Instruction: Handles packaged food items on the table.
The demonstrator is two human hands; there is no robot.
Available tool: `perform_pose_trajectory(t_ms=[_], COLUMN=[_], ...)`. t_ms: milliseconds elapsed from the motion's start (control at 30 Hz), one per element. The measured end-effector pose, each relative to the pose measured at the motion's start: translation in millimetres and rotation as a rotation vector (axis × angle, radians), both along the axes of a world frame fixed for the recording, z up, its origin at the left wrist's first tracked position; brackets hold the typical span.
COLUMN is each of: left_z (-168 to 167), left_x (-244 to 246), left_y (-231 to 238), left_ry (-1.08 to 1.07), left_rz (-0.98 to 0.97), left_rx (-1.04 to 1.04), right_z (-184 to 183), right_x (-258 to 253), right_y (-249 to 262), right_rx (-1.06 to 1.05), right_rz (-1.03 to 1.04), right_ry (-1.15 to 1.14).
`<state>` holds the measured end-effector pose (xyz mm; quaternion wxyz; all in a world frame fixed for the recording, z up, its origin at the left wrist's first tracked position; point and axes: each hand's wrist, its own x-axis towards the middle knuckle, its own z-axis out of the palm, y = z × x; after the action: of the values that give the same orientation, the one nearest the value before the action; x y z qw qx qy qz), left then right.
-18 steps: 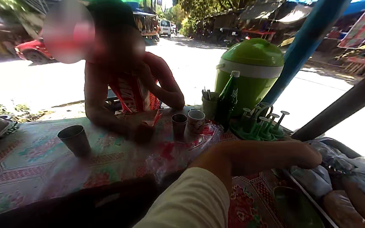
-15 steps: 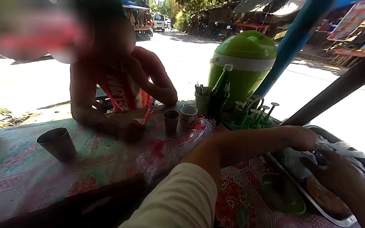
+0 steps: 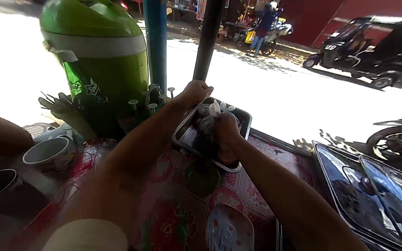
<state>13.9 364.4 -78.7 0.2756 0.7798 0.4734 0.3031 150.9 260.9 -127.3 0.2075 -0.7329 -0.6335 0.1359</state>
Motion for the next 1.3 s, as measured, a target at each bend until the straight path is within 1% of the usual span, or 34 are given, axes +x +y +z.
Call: perform_pose_trajectory(t_ms=[33,100,167,233,333,433,533,633,733,833,867,933,1067,1133,1233,1300], left_z=[-2,-12,-24,-40,-60,-66,-66,-78,-87,-95,-100,-106,-95,-87,-76,-67], left_x=[4,16,32,51,74,93,109,120,113,104,105,113,127,131,134,130], left_y=[12,34,47,54,51,42,38,46,58,68,74,85,90,94,102,109], left_ry=[-0.062,-0.142,-0.110,0.015,0.356,0.565,0.629,0.610,0.442,0.276,0.215,0.164,0.215,0.184,0.180,0.206], left_rz=[0.044,0.059,-0.002,-0.095,-0.184,-0.134,-0.058,-0.062,-0.123,-0.166,-0.145,-0.085,-0.068,-0.096,-0.109,-0.083], left_rx=[-0.001,0.010,0.032,0.095,0.210,0.228,0.163,0.111,0.105,0.161,0.204,0.294,0.405,0.430,0.502,0.534], right_z=[3,8,27,46,60,60,54,37,26,19,16,11,5,3,5,7], right_x=[9,28,43,58,85,110,125,137,141,139,140,140,133,128,119,112], right_y=[9,20,14,7,6,8,8,8,16,22,24,28,34,39,44,46], right_rx=[0.030,0.142,0.223,0.305,0.403,0.418,0.372,0.352,0.329,0.326,0.324,0.329,0.352,0.346,0.291,0.265], right_rz=[-0.047,-0.127,-0.169,-0.191,-0.231,-0.295,-0.387,-0.420,-0.484,-0.531,-0.540,-0.555,-0.576,-0.611,-0.649,-0.651], right_ry=[0.041,0.110,0.158,0.226,0.253,0.220,0.191,0.223,0.296,0.302,0.302,0.287,0.329,0.355,0.293,0.307])
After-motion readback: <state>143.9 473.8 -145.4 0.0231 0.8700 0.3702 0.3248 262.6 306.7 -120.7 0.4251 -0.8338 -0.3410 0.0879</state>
